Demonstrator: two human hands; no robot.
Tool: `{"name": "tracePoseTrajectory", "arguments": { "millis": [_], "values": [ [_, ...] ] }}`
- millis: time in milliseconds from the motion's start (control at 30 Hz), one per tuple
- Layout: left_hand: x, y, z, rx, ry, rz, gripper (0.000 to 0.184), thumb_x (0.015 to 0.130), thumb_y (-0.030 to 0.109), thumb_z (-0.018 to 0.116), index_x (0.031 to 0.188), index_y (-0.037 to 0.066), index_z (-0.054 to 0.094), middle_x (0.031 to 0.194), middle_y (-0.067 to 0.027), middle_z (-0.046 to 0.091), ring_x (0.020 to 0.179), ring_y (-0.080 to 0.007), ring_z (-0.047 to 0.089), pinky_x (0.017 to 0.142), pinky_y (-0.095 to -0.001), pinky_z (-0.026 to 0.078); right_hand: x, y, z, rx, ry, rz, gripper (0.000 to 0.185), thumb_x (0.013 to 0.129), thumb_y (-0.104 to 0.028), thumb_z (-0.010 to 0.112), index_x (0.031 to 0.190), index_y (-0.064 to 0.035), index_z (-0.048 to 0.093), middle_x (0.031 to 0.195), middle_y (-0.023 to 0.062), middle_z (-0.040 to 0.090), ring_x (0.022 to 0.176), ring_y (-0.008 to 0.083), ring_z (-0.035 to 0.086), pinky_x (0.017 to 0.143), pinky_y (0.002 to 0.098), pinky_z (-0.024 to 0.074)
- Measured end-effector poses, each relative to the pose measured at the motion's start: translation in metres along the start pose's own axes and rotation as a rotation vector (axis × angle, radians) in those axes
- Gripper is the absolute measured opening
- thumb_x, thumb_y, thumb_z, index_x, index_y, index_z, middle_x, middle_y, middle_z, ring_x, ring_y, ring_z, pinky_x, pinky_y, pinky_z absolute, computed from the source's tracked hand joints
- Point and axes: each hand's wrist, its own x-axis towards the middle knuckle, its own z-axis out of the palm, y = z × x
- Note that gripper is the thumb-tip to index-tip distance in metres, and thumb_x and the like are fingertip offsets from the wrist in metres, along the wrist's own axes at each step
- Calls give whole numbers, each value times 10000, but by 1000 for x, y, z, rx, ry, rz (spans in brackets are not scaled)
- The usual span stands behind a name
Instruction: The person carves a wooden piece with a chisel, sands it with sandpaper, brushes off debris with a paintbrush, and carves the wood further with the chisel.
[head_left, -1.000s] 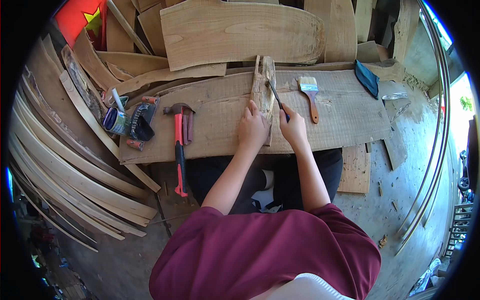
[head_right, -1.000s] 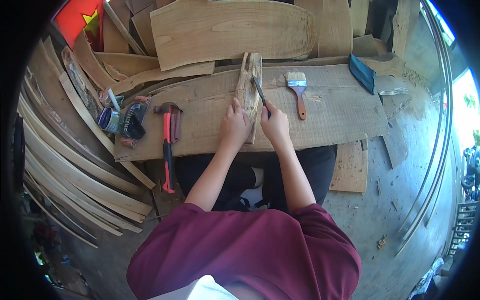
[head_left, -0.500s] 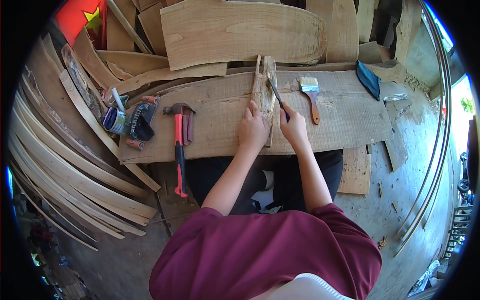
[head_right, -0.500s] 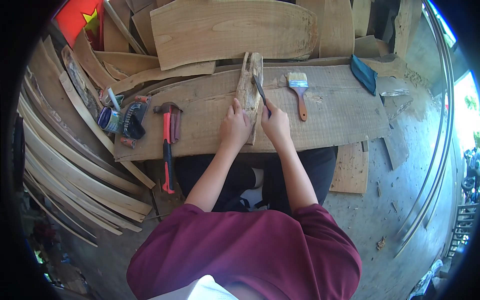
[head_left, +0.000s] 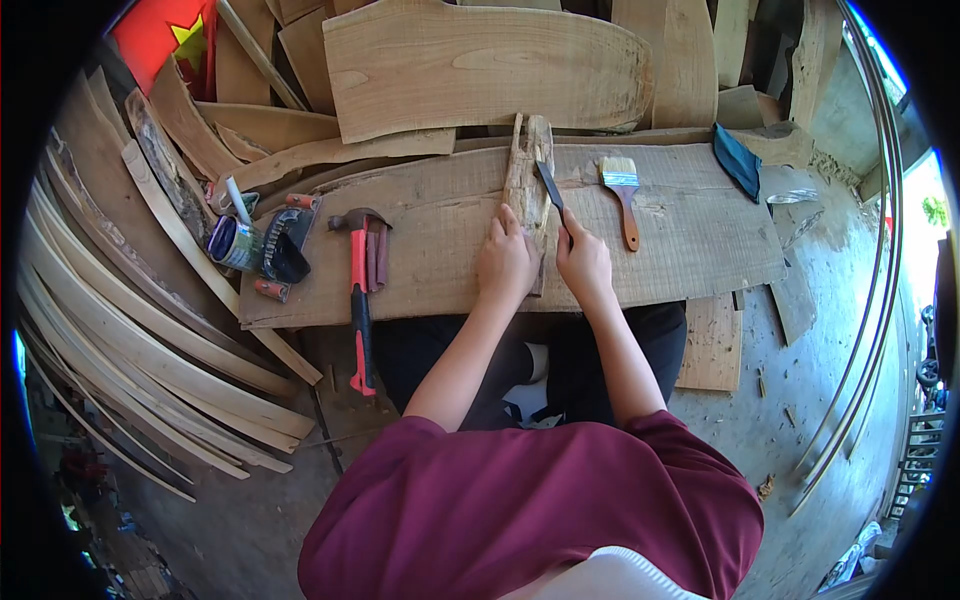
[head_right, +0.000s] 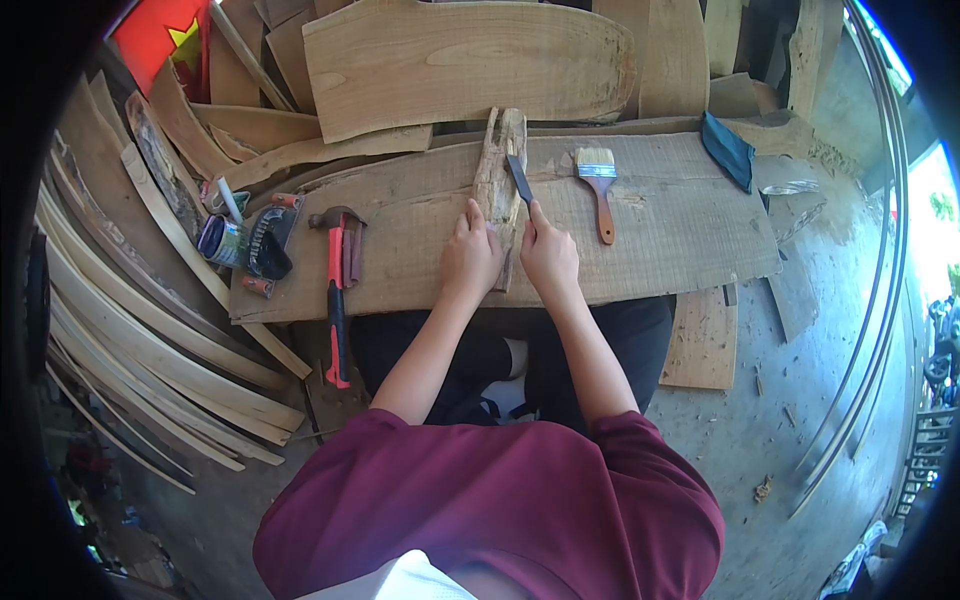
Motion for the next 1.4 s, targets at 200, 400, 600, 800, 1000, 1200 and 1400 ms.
{"name": "tracePoseTrajectory", "arguments": {
  "millis": [200,400,600,800,1000,1200,1400],
  "values": [
    [-1,-2,3,-7,7,17,563,894,196,473,1373,-73,351,1235,-302,517,998,-385,618,777,-421,540,26,0,12,19,17,20,339,893,-201,532,1203,-92,616,688,253,615,641,420,620,598,492,497],
    [-1,-2,4,-18,52,31,558,890,193,478,1362,-79,359,1184,-281,540,965,-378,623,773,-419,538,7,1,2,-9,0,3,340,891,-220,534,1201,-109,619,696,253,619,645,425,619,608,506,501],
    [0,0,3,3,32,22,560,891,186,479,1366,-80,349,1168,-281,543,952,-380,624,769,-418,539,15,2,7,-101,-2,-6,358,893,-226,525,1225,-116,602,678,238,620,632,414,622,598,507,502],
    [-2,-1,3,-22,29,31,562,895,190,478,1368,-82,344,1203,-291,529,955,-384,624,774,-423,537,23,4,10,-136,-9,-25,370,895,-224,520,1250,-141,585,677,226,627,621,403,625,585,503,505],
    [-1,1,1,-6,-8,3,573,897,188,474,1378,-86,325,1198,-295,530,976,-389,617,791,-428,532,6,-1,0,-191,-80,0,395,904,-237,501,1281,-132,552,677,215,639,631,393,646,576,504,521],
    [-2,1,1,-17,36,26,557,894,188,476,1361,-89,355,1183,-294,537,961,-386,620,788,-431,530,27,-4,13,-237,-98,8,425,914,-244,485,1323,-129,505,679,205,642,628,391,646,570,498,522],
    [1,-1,6,5,97,33,506,911,190,443,1335,-83,393,1137,-271,561,898,-394,634,743,-455,538,18,-6,9,-234,-93,6,452,914,-238,481,1350,-121,472,679,221,636,624,393,648,570,500,524]
  ]
}}
